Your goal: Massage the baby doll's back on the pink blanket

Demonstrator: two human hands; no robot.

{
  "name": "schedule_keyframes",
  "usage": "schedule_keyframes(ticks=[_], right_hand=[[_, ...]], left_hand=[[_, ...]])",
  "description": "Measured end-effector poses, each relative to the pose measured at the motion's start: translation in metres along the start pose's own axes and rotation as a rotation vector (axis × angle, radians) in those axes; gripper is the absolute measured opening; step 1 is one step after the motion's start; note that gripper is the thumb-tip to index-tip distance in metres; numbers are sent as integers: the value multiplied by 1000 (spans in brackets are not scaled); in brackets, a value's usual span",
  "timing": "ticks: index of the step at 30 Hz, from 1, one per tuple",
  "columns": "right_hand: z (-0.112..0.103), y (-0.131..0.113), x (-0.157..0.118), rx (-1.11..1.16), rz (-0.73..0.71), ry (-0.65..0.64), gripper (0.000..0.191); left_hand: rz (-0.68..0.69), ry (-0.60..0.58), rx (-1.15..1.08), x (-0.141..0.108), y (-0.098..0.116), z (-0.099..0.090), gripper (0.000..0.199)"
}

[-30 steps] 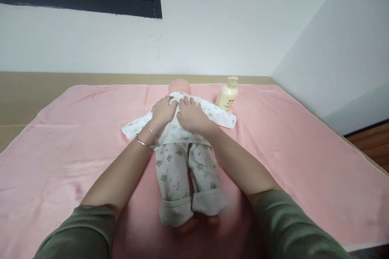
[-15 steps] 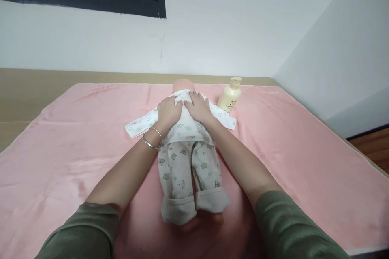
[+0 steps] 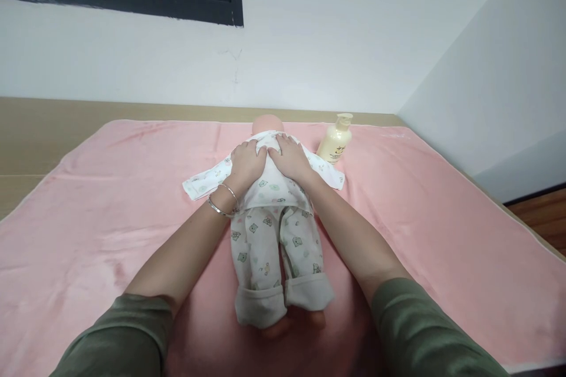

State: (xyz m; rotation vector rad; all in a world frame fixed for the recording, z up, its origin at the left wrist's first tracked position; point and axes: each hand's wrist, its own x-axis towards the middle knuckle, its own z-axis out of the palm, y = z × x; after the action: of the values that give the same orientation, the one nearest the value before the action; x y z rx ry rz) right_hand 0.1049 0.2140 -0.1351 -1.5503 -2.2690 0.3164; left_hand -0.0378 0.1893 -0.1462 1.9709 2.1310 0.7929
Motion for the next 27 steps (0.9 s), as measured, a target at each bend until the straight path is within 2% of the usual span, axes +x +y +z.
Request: schedule_keyframes(ticks=[12, 18, 22, 27], right_hand=[[-10, -14, -9, -42, 46, -107, 67], [-14, 5, 3, 66, 7, -162, 71], [-17, 17, 6, 157, -35, -124, 63], [-20, 8, -2, 55, -18, -71, 50]], left_hand=[[-3, -33, -14, 4, -4, 0, 53], [41, -66, 97, -4, 7, -8, 50], [125, -53, 191, -19, 23, -10, 45], [164, -63, 186, -21, 28, -14, 39]])
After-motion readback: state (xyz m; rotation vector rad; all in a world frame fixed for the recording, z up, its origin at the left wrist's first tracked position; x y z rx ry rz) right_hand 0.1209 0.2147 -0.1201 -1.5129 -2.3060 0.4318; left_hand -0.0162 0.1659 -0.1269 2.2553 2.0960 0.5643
